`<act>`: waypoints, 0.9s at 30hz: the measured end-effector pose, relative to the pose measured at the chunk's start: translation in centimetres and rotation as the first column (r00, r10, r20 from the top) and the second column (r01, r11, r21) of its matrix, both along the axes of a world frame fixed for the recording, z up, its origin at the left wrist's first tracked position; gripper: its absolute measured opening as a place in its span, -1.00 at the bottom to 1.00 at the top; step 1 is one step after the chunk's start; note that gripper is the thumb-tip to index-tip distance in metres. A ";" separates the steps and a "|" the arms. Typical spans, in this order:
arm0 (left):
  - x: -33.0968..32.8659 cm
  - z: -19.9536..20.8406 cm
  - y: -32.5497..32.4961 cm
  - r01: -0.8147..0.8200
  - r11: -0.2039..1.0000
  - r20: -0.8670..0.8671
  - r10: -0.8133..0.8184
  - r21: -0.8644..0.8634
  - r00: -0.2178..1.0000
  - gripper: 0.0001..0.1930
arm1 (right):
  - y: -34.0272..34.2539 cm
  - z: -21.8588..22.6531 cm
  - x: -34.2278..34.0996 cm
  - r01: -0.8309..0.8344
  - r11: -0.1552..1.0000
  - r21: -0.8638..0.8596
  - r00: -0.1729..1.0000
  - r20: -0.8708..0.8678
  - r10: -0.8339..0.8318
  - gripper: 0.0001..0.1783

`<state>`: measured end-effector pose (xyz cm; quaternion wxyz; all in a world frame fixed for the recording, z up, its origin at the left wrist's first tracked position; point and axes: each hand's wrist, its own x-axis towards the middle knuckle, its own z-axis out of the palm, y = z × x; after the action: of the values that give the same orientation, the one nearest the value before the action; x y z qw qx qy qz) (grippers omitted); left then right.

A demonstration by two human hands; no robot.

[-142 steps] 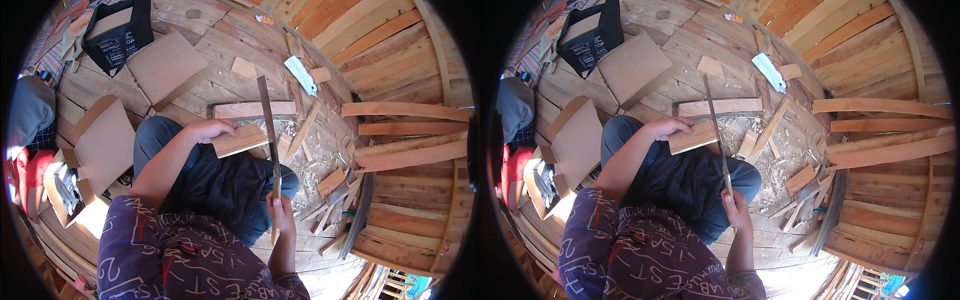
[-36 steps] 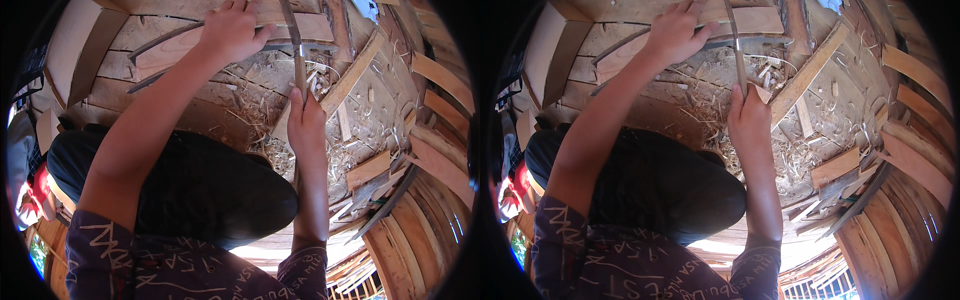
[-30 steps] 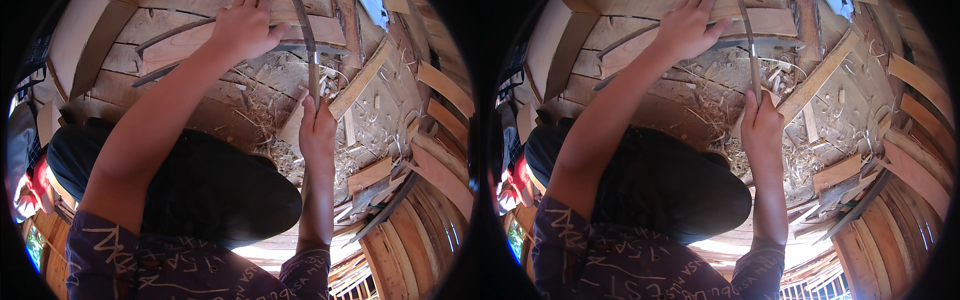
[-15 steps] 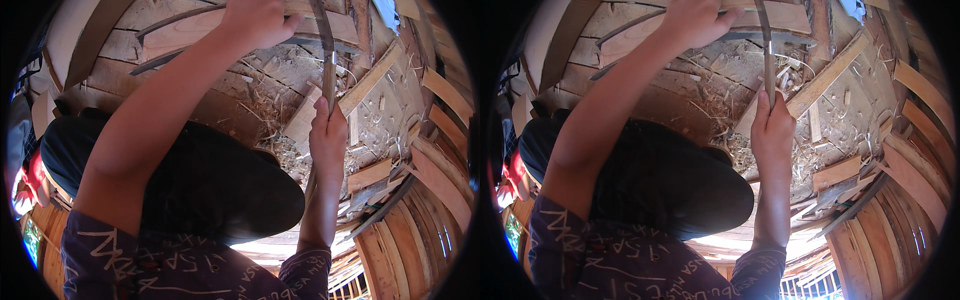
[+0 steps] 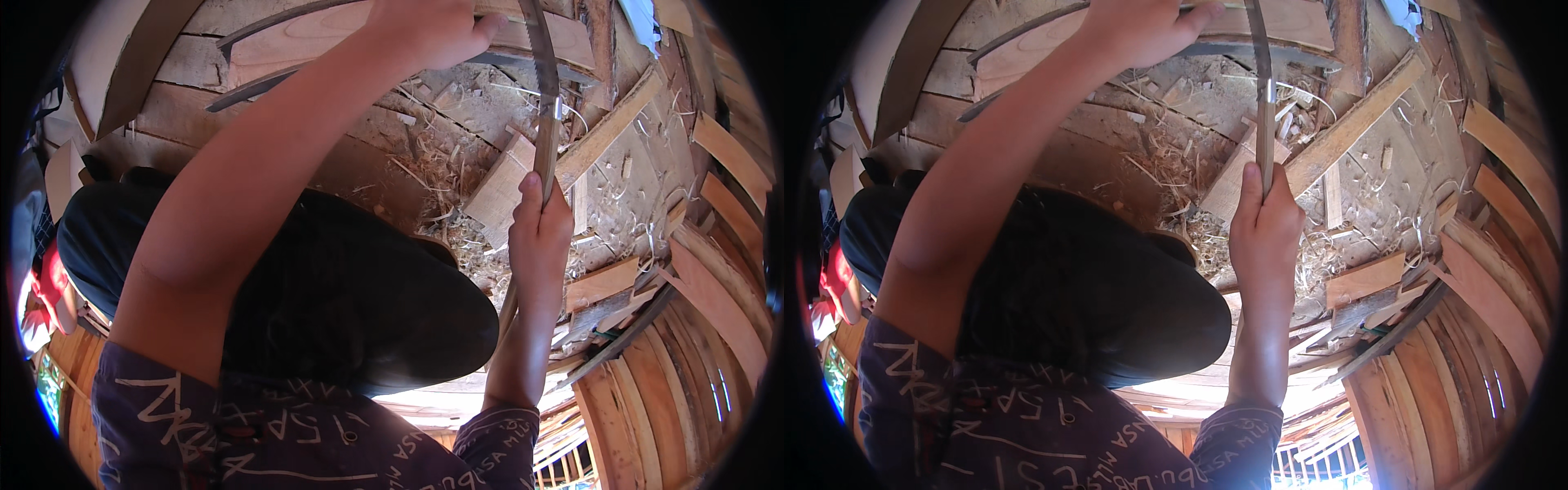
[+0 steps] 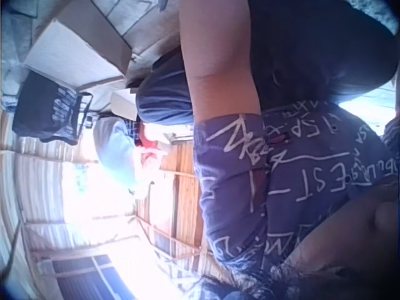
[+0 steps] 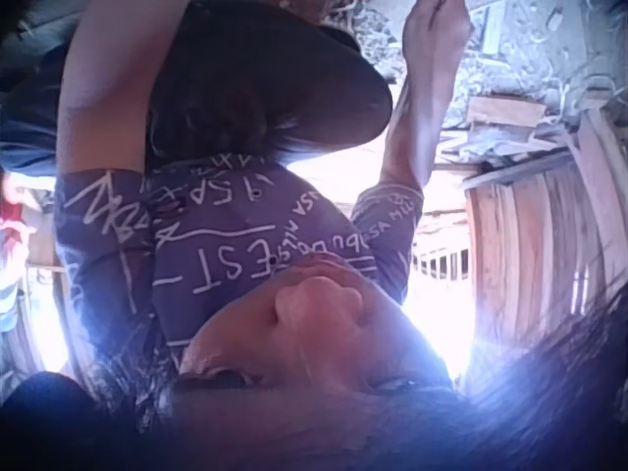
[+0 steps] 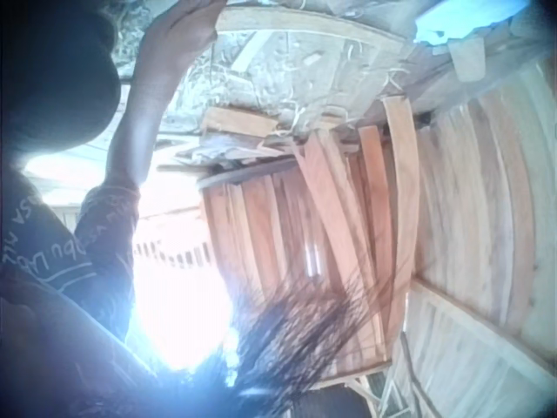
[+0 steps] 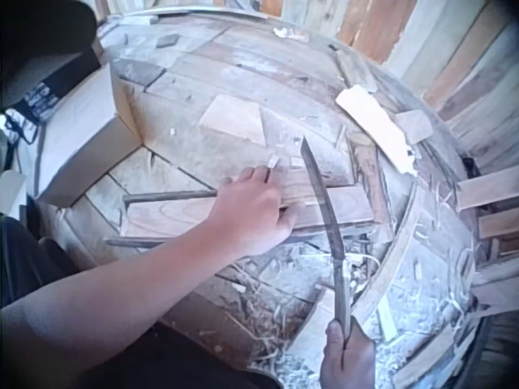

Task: The person saws a piece of wood by hand, turns the wood over, and continues sawing.

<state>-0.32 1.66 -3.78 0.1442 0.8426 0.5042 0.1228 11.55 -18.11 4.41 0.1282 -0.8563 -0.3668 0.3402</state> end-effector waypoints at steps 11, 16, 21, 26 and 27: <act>0.0 -0.4 0.4 0.019 0.999 -0.007 -0.019 -0.028 1.000 -0.35 | 2.2 -1.1 0.1 -0.001 1.000 0.029 1.000 -0.006 0.001 -0.57; -0.3 -0.4 -0.2 0.024 0.997 -0.005 -0.023 0.068 1.000 -0.37 | -0.7 0.5 -0.1 0.017 1.000 -0.023 1.000 -0.013 -0.017 -0.57; 0.0 0.1 -0.2 0.033 0.999 0.062 -0.035 0.038 0.997 -0.41 | 4.1 -1.8 0.2 -0.079 0.992 0.098 0.997 0.021 0.077 -0.59; 0.0 0.5 0.4 0.024 0.998 -0.033 -0.026 -0.059 0.999 -0.42 | 1.2 -0.4 0.4 0.036 0.996 -0.081 0.999 -0.032 -0.039 -0.59; -0.3 0.7 0.8 0.019 0.997 -0.042 -0.022 -0.075 0.999 -0.42 | -0.4 -0.3 0.4 0.048 0.997 -0.061 0.998 -0.045 -0.050 -0.59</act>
<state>-0.58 2.48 -3.13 0.1662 0.8441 0.5028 0.0844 11.90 -18.47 4.11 0.1194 -0.8603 -0.3323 0.3677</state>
